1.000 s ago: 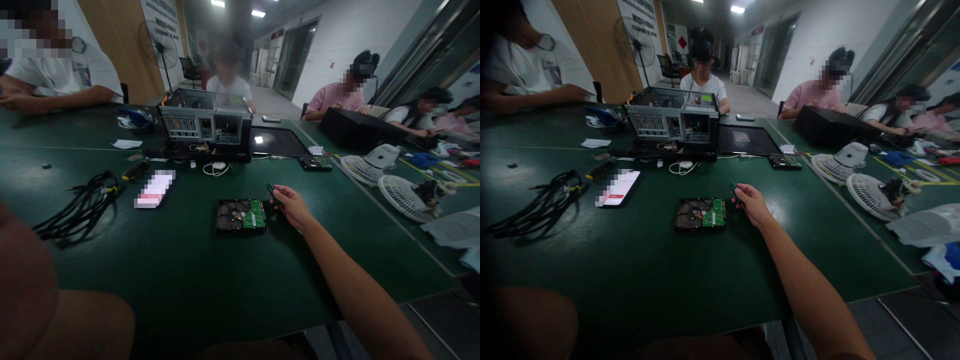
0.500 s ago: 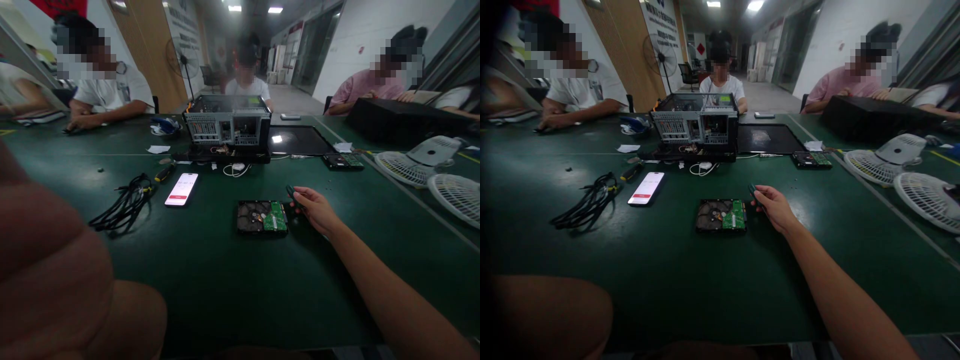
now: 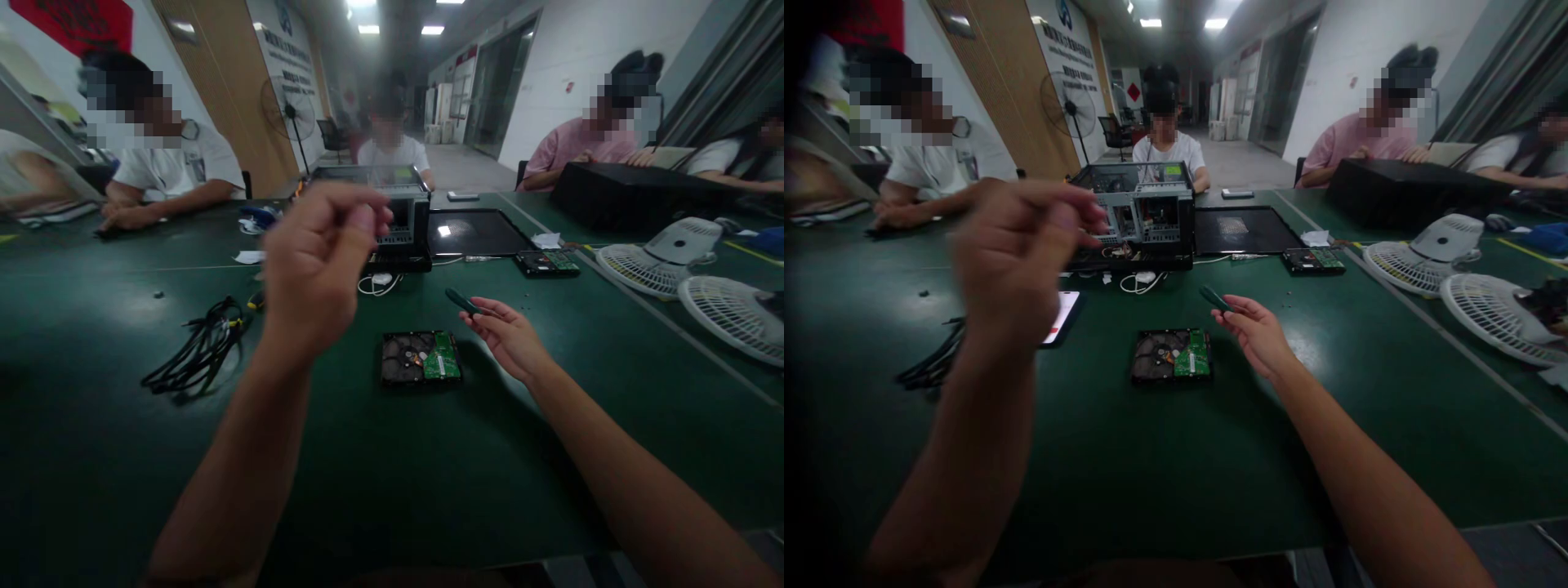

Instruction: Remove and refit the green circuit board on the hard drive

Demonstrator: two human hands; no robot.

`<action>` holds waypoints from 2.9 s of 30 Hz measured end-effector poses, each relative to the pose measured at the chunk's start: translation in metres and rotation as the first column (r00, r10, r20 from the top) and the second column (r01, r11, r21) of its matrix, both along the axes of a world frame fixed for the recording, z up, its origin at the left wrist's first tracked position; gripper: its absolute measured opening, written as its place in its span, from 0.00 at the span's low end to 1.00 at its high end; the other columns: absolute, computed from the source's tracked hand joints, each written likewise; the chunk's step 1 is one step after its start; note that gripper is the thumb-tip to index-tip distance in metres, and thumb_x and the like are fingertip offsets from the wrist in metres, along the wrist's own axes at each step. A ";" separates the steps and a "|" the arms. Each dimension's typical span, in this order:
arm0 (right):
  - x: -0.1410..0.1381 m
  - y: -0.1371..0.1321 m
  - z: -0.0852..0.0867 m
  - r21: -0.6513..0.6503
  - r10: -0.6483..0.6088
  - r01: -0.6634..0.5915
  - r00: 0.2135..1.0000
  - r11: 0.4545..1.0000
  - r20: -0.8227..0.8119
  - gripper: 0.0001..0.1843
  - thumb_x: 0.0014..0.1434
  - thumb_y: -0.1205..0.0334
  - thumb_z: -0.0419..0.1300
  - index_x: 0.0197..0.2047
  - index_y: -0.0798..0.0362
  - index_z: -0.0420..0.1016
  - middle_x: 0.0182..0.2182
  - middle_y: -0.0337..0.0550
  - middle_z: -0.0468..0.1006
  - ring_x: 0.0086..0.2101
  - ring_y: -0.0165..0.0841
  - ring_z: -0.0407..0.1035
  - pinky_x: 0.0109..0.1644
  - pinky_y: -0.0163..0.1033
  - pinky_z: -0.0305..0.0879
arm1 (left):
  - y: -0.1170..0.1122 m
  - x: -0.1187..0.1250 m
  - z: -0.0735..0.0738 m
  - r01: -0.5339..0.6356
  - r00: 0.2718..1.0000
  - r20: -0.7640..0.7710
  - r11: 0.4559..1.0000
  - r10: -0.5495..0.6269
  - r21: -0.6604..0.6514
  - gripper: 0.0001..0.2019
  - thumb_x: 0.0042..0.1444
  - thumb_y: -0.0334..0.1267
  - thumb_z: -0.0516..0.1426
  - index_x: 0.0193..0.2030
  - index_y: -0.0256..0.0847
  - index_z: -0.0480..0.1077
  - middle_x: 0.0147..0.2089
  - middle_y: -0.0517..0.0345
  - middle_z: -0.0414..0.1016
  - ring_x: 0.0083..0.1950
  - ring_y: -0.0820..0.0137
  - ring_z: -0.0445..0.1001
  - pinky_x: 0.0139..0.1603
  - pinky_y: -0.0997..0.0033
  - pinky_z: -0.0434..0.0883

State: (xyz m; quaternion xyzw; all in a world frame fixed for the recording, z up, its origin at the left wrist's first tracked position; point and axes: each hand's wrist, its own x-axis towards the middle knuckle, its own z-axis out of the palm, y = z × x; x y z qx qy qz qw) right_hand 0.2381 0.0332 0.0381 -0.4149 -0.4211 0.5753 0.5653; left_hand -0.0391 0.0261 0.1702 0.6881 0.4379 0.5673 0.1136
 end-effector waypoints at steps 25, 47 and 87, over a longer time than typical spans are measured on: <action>0.007 0.001 -0.007 0.010 0.059 -0.068 0.917 0.998 0.394 0.16 0.53 0.56 0.73 0.45 0.48 0.81 0.40 0.42 0.81 0.40 0.34 0.73 0.46 0.41 0.70 | 0.056 0.058 -0.120 0.511 0.819 0.439 0.816 -0.368 -0.269 0.17 0.61 0.40 0.63 0.56 0.39 0.72 0.47 0.51 0.78 0.46 0.66 0.77 0.49 0.63 0.76; 0.003 -0.003 -0.014 0.055 0.112 -0.305 0.502 0.951 0.858 0.25 0.61 0.48 0.65 0.57 0.52 0.75 0.46 0.50 0.79 0.38 0.37 0.74 0.44 0.46 0.74 | 0.051 0.059 -0.122 0.441 0.882 0.288 0.870 -0.374 -0.221 0.18 0.63 0.38 0.61 0.60 0.42 0.72 0.48 0.51 0.79 0.46 0.64 0.79 0.50 0.61 0.76; -0.019 -0.033 0.021 0.102 -0.234 -0.693 -0.099 0.714 0.967 0.20 0.61 0.77 0.55 0.50 0.49 0.78 0.51 0.47 0.79 0.51 0.41 0.73 0.54 0.48 0.64 | 0.054 0.048 -0.119 0.457 0.889 0.123 0.858 -0.440 -0.233 0.16 0.69 0.34 0.52 0.63 0.43 0.64 0.45 0.53 0.78 0.47 0.66 0.81 0.54 0.60 0.74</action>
